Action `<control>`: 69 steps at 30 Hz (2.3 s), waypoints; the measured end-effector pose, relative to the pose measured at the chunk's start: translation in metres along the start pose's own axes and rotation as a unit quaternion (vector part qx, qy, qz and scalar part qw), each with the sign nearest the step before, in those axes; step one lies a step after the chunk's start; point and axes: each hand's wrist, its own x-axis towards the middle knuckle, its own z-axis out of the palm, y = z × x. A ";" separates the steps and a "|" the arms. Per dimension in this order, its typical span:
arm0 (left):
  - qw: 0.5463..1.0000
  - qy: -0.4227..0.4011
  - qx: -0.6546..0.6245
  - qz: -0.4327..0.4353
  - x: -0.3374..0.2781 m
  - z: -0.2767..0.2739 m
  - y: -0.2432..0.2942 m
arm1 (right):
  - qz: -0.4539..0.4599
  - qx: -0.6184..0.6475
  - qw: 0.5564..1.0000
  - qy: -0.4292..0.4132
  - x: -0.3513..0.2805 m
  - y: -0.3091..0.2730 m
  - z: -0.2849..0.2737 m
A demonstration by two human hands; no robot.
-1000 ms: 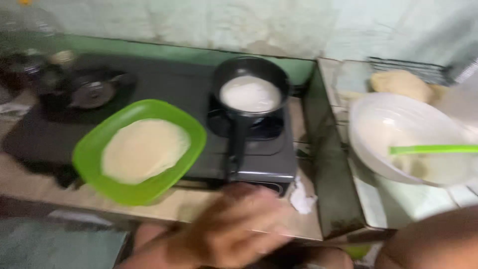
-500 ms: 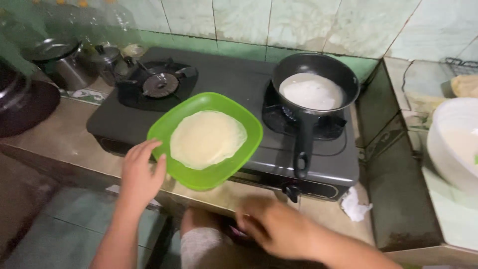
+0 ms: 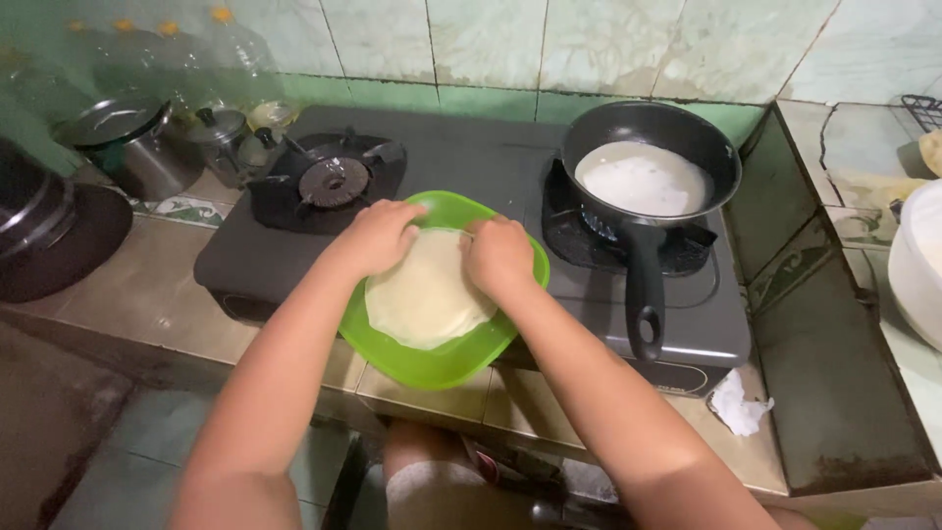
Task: Cooking thin wrappers by pouring batter into a frying pan and flipping them onto a plate.
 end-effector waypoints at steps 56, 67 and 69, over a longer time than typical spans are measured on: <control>0.957 -0.016 -0.277 -0.089 -0.048 -0.038 -0.012 | -0.068 0.236 0.969 -0.031 -0.013 -0.030 -0.020; 0.922 0.005 -0.369 -0.115 -0.068 -0.027 -0.017 | -0.059 0.311 0.947 -0.059 -0.019 -0.040 -0.027; 0.921 0.001 -0.370 -0.121 -0.071 -0.035 -0.018 | -0.017 0.300 0.947 -0.110 -0.020 -0.042 -0.030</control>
